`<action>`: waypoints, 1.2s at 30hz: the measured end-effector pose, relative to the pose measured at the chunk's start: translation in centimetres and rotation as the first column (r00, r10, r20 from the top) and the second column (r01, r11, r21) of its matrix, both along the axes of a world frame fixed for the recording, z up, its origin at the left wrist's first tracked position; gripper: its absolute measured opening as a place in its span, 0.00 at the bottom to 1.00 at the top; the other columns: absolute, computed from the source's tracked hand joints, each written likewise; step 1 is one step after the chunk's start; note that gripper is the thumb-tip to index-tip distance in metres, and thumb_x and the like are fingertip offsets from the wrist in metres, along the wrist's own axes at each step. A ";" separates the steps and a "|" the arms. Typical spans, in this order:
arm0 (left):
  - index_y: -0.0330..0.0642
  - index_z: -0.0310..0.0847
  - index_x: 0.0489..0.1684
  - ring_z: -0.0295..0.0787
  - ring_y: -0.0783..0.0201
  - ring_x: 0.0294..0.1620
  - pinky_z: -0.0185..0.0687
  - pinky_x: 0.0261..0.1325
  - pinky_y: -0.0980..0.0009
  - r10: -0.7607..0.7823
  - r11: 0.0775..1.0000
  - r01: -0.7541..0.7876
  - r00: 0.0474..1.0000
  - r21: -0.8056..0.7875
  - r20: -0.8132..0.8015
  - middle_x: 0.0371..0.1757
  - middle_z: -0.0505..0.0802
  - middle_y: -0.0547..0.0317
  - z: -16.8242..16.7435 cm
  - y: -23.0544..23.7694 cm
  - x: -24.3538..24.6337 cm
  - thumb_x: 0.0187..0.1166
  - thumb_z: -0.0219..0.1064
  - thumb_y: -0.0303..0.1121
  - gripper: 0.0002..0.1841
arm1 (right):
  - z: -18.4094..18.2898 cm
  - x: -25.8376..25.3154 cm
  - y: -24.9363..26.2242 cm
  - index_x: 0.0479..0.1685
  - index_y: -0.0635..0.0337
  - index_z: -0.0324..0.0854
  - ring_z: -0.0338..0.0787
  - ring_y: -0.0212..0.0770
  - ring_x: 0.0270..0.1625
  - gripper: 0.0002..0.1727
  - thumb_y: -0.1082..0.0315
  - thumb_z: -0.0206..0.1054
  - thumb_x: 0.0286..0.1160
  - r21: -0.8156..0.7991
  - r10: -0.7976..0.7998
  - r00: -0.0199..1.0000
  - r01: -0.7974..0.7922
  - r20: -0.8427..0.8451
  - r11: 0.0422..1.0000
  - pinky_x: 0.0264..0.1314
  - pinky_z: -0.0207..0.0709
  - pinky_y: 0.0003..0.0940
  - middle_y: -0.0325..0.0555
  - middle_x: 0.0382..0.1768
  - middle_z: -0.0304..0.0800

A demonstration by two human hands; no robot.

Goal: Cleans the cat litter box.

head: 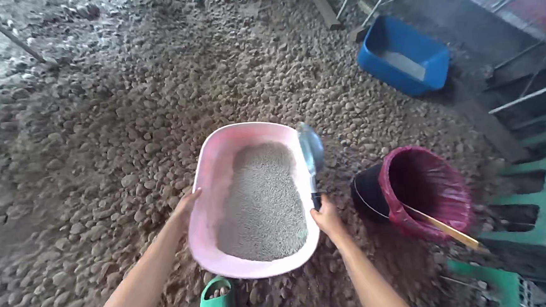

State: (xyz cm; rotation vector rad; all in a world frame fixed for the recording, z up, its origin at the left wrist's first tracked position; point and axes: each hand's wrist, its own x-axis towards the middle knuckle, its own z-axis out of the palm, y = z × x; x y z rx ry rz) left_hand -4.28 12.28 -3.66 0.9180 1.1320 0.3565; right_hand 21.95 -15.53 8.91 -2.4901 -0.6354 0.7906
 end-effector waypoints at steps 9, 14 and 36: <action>0.42 0.58 0.89 0.88 0.58 0.53 0.85 0.58 0.58 -0.134 0.989 0.132 0.991 -0.064 -0.026 0.65 0.86 0.42 6.4 -9.1 4.7 0.95 0.50 0.36 0.25 | -1.9 6.6 -7.5 0.78 0.76 0.69 0.85 0.72 0.65 0.31 0.80 0.69 0.72 -0.072 -0.080 0.995 0.085 0.066 0.994 0.70 0.73 0.67 0.79 0.60 0.84; 0.40 0.59 0.87 0.85 0.60 0.62 0.81 0.65 0.60 0.079 0.997 -0.079 0.995 0.002 -0.063 0.71 0.83 0.42 1.3 -2.5 0.2 0.95 0.49 0.35 0.24 | -0.2 1.8 0.2 0.75 0.77 0.72 0.85 0.65 0.68 0.31 0.80 0.70 0.68 0.059 0.139 0.990 -0.138 -0.009 0.989 0.74 0.75 0.59 0.74 0.65 0.83; 0.53 0.38 0.96 0.83 0.46 0.68 0.81 0.65 0.49 -0.359 0.931 0.349 0.929 -0.102 -0.093 0.80 0.76 0.35 -1.3 -6.3 5.3 0.87 0.64 0.32 0.42 | 1.7 1.1 -8.7 0.75 0.67 0.70 0.87 0.43 0.29 0.24 0.72 0.68 0.82 -0.224 -0.083 0.922 -0.004 -0.379 0.975 0.37 0.85 0.40 0.55 0.38 0.85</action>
